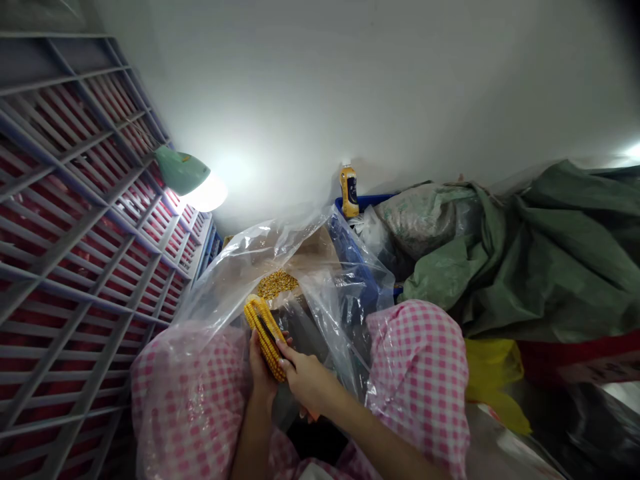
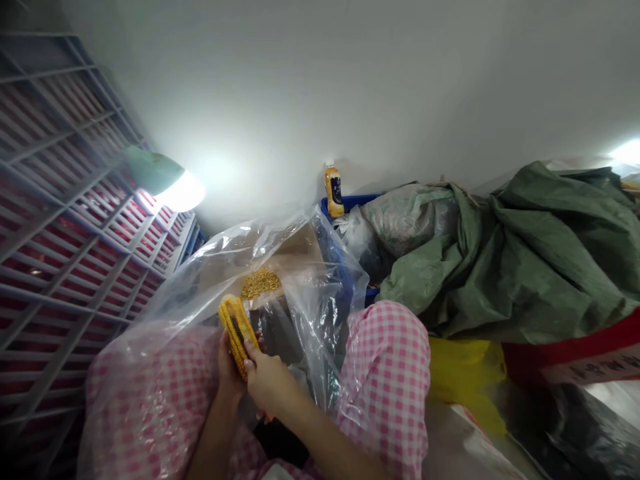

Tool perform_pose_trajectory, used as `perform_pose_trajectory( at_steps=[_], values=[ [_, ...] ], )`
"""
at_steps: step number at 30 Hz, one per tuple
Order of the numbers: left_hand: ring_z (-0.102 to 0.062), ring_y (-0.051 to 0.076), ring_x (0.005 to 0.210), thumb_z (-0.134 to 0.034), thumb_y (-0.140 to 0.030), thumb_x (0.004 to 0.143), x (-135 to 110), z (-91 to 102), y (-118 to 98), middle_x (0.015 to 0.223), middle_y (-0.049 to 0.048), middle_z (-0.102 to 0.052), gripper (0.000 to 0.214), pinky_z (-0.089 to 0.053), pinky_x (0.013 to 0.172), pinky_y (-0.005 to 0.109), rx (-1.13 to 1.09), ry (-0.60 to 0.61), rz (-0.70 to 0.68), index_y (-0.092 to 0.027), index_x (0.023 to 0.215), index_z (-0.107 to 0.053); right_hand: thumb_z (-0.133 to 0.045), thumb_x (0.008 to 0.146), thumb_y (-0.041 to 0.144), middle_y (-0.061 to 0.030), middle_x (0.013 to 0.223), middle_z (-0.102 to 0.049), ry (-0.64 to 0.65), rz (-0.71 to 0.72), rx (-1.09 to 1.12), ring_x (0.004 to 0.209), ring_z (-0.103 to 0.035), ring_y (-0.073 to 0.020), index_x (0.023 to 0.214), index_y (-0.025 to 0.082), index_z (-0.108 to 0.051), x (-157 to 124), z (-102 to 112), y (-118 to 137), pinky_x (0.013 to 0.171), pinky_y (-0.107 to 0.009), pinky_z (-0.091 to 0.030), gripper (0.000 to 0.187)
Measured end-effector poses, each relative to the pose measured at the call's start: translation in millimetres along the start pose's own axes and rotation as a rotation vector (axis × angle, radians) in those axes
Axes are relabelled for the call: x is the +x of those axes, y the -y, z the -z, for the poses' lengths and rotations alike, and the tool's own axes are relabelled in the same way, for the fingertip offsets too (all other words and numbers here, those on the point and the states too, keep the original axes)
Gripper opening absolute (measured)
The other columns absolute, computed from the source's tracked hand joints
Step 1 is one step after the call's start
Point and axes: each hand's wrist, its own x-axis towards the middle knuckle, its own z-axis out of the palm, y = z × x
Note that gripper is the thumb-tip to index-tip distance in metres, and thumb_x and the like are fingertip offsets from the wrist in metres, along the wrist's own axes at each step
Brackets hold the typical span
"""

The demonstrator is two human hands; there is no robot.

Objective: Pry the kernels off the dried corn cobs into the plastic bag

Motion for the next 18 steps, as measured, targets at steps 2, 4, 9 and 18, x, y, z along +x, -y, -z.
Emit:
perform_pose_trajectory(
  at_steps=[2, 4, 9, 18],
  values=[
    [-0.066, 0.019, 0.059, -0.044, -0.051, 0.087, -1, 0.1, 0, 0.072, 0.0074, -0.069, 0.043, -0.055, 0.059, 0.03, -0.006, 0.019, -0.034, -0.014, 0.084, -0.065, -0.033, 0.093, 0.03, -0.0092, 0.084, -0.071, -0.033, 0.015, -0.05, 0.049, -0.063, -0.0163, 0.144, 0.03, -0.038, -10, -4, -2, 0.05, -0.026, -0.049, 0.05],
    [-0.067, 0.019, 0.063, -0.042, -0.048, 0.089, -1, 0.7, 1, 0.077, 0.0072, -0.07, 0.04, -0.056, 0.062, 0.032, -0.027, 0.031, -0.091, -0.015, 0.086, -0.066, -0.035, 0.093, 0.029, -0.0105, 0.083, -0.072, -0.073, 0.033, -0.089, 0.056, -0.066, -0.0187, 0.142, 0.027, -0.041, -20, -8, -8, 0.056, -0.027, -0.05, 0.05],
    [-0.069, 0.021, 0.073, -0.044, -0.041, 0.089, -2, 0.2, 1, 0.08, 0.0086, -0.071, 0.034, -0.056, 0.074, 0.037, -0.087, 0.062, -0.102, -0.015, 0.089, -0.066, -0.035, 0.095, 0.03, -0.0153, 0.092, -0.072, -0.079, -0.008, -0.126, 0.074, -0.07, -0.025, 0.143, 0.027, -0.039, -44, -17, -24, 0.065, -0.031, -0.05, 0.049],
    [-0.065, 0.02, 0.056, -0.032, -0.055, 0.091, -18, -5.3, -6, 0.068, 0.0105, -0.07, 0.057, -0.054, 0.055, 0.03, -0.009, 0.07, 0.02, -0.011, 0.083, -0.067, -0.033, 0.097, 0.031, -0.0165, 0.106, -0.07, 0.017, -0.058, -0.214, 0.098, -0.067, -0.0318, 0.147, 0.033, -0.027, -70, -24, -44, 0.075, -0.035, -0.05, 0.05]
  ],
)
